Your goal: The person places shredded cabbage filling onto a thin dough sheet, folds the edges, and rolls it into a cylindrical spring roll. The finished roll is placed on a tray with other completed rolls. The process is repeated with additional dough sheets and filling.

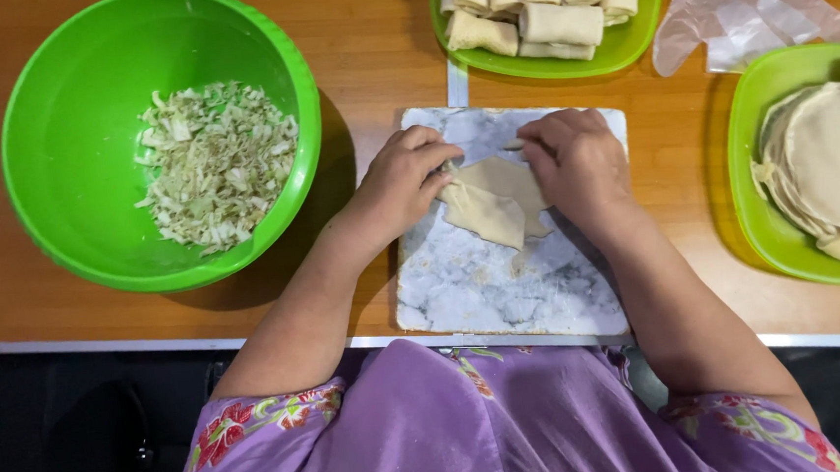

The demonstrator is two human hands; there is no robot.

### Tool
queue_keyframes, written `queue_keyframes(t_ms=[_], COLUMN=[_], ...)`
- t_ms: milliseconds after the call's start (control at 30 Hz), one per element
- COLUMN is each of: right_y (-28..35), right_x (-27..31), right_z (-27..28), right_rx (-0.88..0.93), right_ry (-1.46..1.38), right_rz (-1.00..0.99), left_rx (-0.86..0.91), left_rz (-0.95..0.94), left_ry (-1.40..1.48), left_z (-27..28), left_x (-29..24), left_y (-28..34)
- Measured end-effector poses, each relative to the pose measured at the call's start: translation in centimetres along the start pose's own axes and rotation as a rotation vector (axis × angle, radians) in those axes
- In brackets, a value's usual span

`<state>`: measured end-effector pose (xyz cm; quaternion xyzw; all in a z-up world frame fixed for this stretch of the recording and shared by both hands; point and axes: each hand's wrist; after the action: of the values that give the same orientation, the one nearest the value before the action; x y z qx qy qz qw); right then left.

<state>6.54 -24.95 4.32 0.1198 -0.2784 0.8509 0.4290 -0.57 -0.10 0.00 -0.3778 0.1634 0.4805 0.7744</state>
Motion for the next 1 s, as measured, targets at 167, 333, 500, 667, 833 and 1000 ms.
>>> queue_keyframes(t_ms=[167,333,500,667,833,1000], right_y=[0.3,0.2,2.5,5.2,7.1,2.1], right_x=[-1.8,-5.7,-14.8,-24.5,-34.2,-24.7], right_z=[-0.4,3.1,10.2,16.1,16.8,16.8], right_rx=[-0.027,-0.146,-0.398,-0.527,-0.488,-0.44], right_ry=[0.014,-0.14,-0.139,-0.011,0.206,-0.451], right_rz=[0.023,-0.081,-0.294,-0.357,-0.335,-0.744], left_rx=[0.002,0.092,0.214,0.208,0.202,0.208], left_rz=[-0.059,-0.293,-0.322,-0.306,-0.3,-0.272], left_ry=[-0.019,-0.036,0.036,0.035,0.029,0.023], left_z=[0.7,0.2,-0.3,-0.1,-0.3,-0.5], left_x=[-1.8,-4.0,-4.6,-5.0,-4.9,-5.0], left_y=[-0.6,-1.0,-0.7,-0.9,-0.9,-0.9])
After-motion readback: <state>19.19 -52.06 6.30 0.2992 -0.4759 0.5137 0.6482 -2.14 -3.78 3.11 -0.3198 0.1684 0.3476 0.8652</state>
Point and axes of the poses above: each hand's wrist, its own y-axis away from the middle knuckle, its own z-axis out of the back of the hand, x = y × z, and after that the axes turned 5 degrees about -z, right-handed
